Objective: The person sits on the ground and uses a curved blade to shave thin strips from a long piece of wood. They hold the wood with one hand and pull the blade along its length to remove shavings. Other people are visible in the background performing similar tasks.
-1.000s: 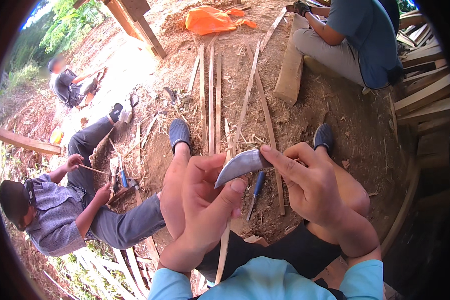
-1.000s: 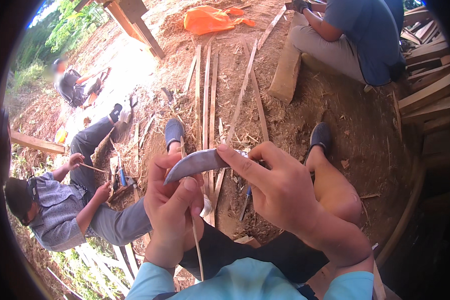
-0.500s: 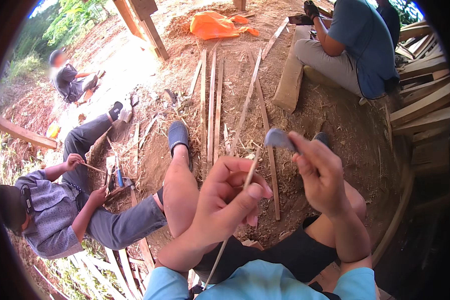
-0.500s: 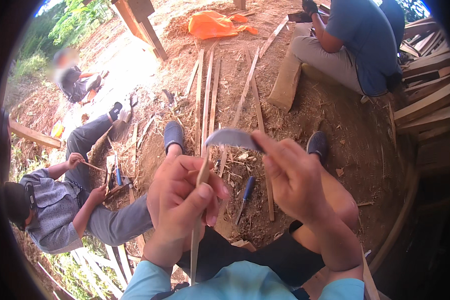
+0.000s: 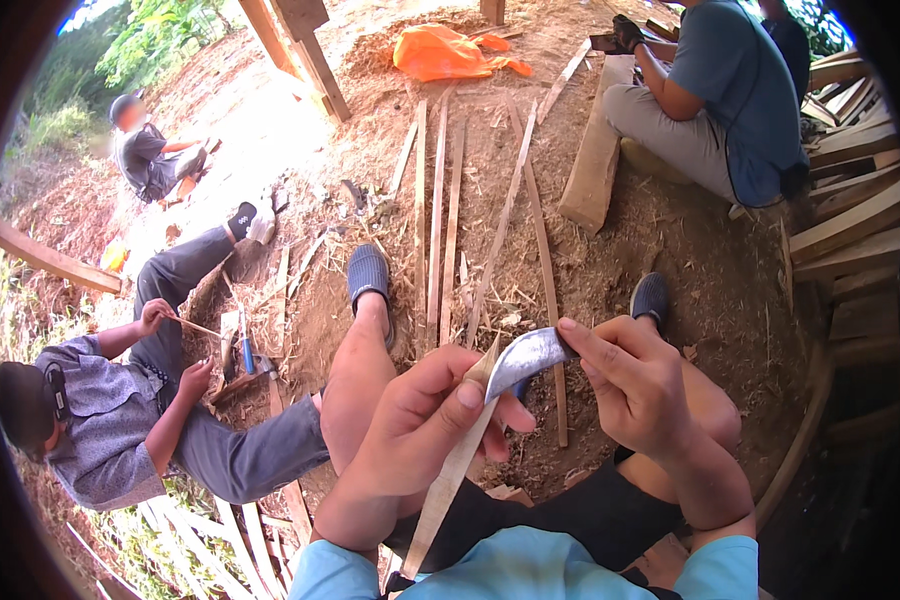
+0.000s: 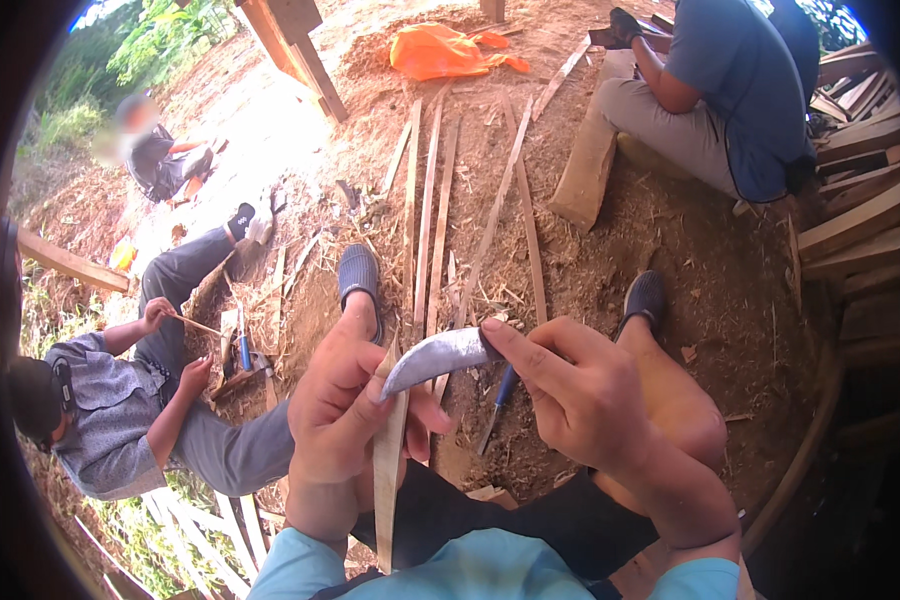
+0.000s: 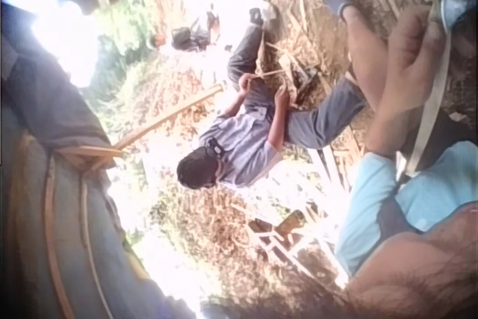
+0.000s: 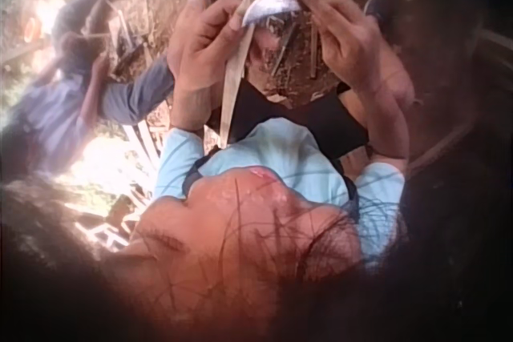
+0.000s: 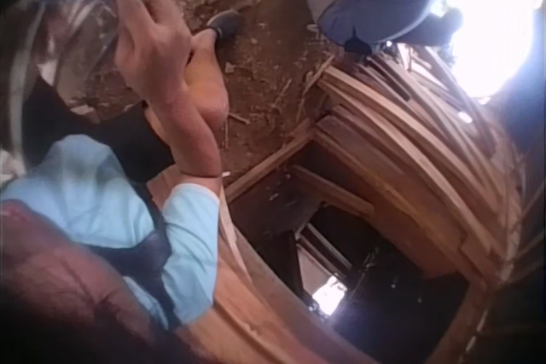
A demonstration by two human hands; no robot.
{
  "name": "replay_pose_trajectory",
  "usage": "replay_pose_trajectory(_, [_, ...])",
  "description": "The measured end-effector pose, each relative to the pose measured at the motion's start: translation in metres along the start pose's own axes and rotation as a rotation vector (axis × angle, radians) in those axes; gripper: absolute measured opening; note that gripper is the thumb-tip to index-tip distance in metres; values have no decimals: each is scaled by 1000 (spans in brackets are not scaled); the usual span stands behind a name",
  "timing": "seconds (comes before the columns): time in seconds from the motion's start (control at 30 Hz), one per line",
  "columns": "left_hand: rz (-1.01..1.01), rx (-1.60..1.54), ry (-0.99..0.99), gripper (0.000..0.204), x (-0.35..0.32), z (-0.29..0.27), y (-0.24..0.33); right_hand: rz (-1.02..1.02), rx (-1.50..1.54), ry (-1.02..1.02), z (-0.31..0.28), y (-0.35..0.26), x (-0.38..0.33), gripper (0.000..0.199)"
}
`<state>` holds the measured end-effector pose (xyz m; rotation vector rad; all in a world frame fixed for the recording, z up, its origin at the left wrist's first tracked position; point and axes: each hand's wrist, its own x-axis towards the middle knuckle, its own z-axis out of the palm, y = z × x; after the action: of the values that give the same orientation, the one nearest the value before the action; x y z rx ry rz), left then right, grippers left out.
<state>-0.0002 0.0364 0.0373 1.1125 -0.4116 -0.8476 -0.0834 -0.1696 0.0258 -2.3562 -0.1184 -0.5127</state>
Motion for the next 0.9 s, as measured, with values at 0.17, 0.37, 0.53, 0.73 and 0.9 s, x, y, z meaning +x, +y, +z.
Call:
replay_pose_trajectory(0.17, [-76,-59,14,26,0,2,5,-21,-11,-22,-1,2,2,44])
replay_pose_trajectory(0.37, [-11,15,89,26,1,5,3,2,22,-96,0,-2,3,46])
replay_pose_trajectory(0.53, [30,60,146,25,0,8,3,-13,9,-85,1,-2,2,46])
replay_pose_trajectory(0.73, [25,170,216,24,-3,19,-5,-48,-48,9,4,4,0,51])
replay_pose_trajectory(0.9, [141,26,168,28,-12,19,-13,-134,-113,99,10,-3,7,55])
